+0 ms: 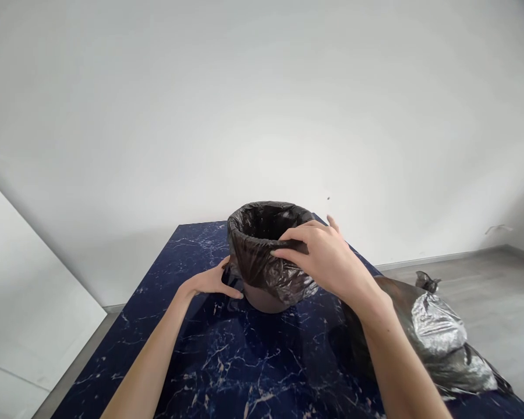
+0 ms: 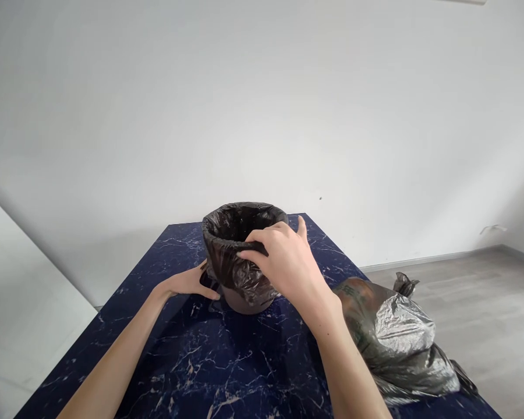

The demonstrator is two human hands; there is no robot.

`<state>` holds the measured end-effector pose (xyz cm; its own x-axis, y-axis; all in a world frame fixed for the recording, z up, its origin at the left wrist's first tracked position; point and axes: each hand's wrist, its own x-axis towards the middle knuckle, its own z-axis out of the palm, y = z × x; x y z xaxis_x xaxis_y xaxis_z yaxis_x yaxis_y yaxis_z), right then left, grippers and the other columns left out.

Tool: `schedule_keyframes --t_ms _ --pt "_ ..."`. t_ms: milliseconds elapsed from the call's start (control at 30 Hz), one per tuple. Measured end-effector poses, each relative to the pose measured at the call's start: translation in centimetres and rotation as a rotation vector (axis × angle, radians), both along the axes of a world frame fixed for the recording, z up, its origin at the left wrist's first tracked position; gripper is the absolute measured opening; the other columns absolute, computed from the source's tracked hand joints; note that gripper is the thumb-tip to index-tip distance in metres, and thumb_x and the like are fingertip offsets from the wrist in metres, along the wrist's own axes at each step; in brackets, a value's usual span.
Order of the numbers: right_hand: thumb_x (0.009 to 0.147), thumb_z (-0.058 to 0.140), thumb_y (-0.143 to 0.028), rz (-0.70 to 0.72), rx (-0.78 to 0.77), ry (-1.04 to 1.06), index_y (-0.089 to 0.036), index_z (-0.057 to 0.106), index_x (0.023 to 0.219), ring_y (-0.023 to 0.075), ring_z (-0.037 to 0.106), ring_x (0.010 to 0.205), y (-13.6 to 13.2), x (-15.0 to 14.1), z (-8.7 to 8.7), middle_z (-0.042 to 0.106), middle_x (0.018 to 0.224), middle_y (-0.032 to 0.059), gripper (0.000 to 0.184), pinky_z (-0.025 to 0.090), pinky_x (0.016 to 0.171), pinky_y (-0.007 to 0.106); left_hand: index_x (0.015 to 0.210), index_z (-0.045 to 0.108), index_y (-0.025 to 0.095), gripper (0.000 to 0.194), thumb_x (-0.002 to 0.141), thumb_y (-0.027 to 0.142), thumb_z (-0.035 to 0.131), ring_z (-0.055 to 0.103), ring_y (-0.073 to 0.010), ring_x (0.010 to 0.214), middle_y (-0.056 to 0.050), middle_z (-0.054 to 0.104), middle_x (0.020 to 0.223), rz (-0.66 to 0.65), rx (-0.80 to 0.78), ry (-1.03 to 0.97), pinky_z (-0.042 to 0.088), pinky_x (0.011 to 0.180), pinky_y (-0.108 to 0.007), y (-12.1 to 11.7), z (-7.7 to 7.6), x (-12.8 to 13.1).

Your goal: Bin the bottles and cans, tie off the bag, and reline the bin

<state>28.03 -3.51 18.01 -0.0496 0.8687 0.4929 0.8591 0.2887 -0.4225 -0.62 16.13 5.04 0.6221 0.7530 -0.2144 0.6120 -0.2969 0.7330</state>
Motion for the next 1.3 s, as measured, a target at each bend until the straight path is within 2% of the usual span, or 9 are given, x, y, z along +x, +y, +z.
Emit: schedule_keyframes --t_ms 200,400,500,600,800,967,1133,1233,1300 --pt "0.095 0.078 -0.034 -0.288 0.150 0.004 -0.029 0.084 0.111 0.0371 0.066 0.122 1.3 1.4 -1.2 0.083 0.110 0.0069 0.019 0.019 0.123 0.081 0.164 0.044 0.033 0.096 0.084 0.076 0.077 0.029 -0.0483 0.163 -0.013 0.027 0.181 0.291 0.156 -0.096 0.045 0.123 -0.059 0.5 -3.2 0.3" --pt "0.094 0.067 -0.041 -0.530 0.240 0.117 -0.025 0.084 0.111 0.0465 0.054 0.124 2.9 4.7 -3.4 0.078 0.112 0.0166 0.029 0.046 0.098 0.074 0.140 0.065 0.022 0.043 0.104 0.045 0.068 0.058 -0.0331 0.140 -0.014 0.056 0.157 0.384 0.352 -0.187 0.050 0.116 -0.057 0.7 -5.0 1.3" --pt "0.095 0.061 -0.041 -0.628 0.249 0.133 -0.024 0.082 0.114 0.0478 0.049 0.127 3.5 6.1 -4.3 0.074 0.118 0.0192 0.033 0.047 0.095 0.073 0.135 0.068 0.020 0.035 0.105 0.038 0.069 0.064 -0.0298 0.130 -0.013 0.063 0.147 0.385 0.418 -0.189 0.055 0.111 -0.055 0.7 -5.2 1.6" --pt "0.093 0.062 -0.033 -0.682 0.239 0.137 -0.022 0.077 0.121 0.0498 0.041 0.140 4.0 6.5 -4.8 0.070 0.133 0.0192 0.034 0.039 0.104 0.080 0.134 0.068 0.020 0.034 0.104 0.037 0.070 0.065 -0.0292 0.128 -0.013 0.064 0.145 0.385 0.455 -0.195 0.056 0.109 -0.053 0.7 -5.4 1.9" --pt "0.092 0.066 -0.024 -0.568 0.277 0.110 -0.019 0.055 0.149 0.0504 0.003 0.167 4.1 3.2 -4.0 0.037 0.174 0.0185 0.059 0.010 0.121 0.089 0.132 0.069 0.019 0.034 0.103 0.036 0.071 0.064 -0.0299 0.130 -0.013 0.064 0.146 0.419 0.425 -0.288 0.054 0.111 -0.055 -0.1 -5.3 2.3" --pt "0.103 0.048 -0.024 -0.311 0.428 0.126 -0.018 0.051 0.153 0.0397 0.005 0.170 4.4 -1.6 -3.9 0.037 0.175 0.0172 0.050 0.011 0.132 0.077 0.128 0.070 0.018 0.033 0.102 0.038 0.072 0.063 -0.0304 0.132 -0.013 0.065 0.144 0.465 0.251 -0.527 0.051 0.114 -0.056 -0.9 -5.0 3.3" --pt "0.108 0.036 -0.020 -0.012 0.220 0.165 -0.010 0.047 0.159 0.0313 0.010 0.170 6.7 -6.0 -8.3 0.032 0.177 0.0188 0.053 0.018 0.137 0.060 0.127 0.069 0.022 0.061 0.101 0.075 0.054 0.061 -0.0322 0.139 -0.014 0.070 0.141 0.404 -0.102 -0.883 0.048 0.118 -0.047 -3.3 -4.9 7.5" --pt "0.111 0.041 -0.026 0.073 0.153 0.163 -0.012 0.054 0.156 0.0307 0.028 0.166 8.0 -8.2 -12.3 0.046 0.170 0.0177 0.048 0.026 0.136 0.055 0.128 0.071 0.020 0.085 0.095 0.091 0.037 0.065 -0.0380 0.134 -0.018 0.072 0.135 0.320 -0.359 -0.998 0.055 0.109 -0.053 -5.5 -5.2 10.1" --pt "0.111 0.051 -0.033 0.087 0.126 0.179 -0.017 0.061 0.149 0.0324 0.043 0.159 8.4 -9.3 -14.8 0.056 0.163 0.0165 0.042 0.036 0.130 0.059 0.129 0.071 0.020 0.081 0.096 0.088 0.044 0.066 -0.0398 0.132 -0.019 0.072 0.134 0.292 -0.504 -1.043 0.057 0.105 -0.056 -6.6 -5.6 11.1"
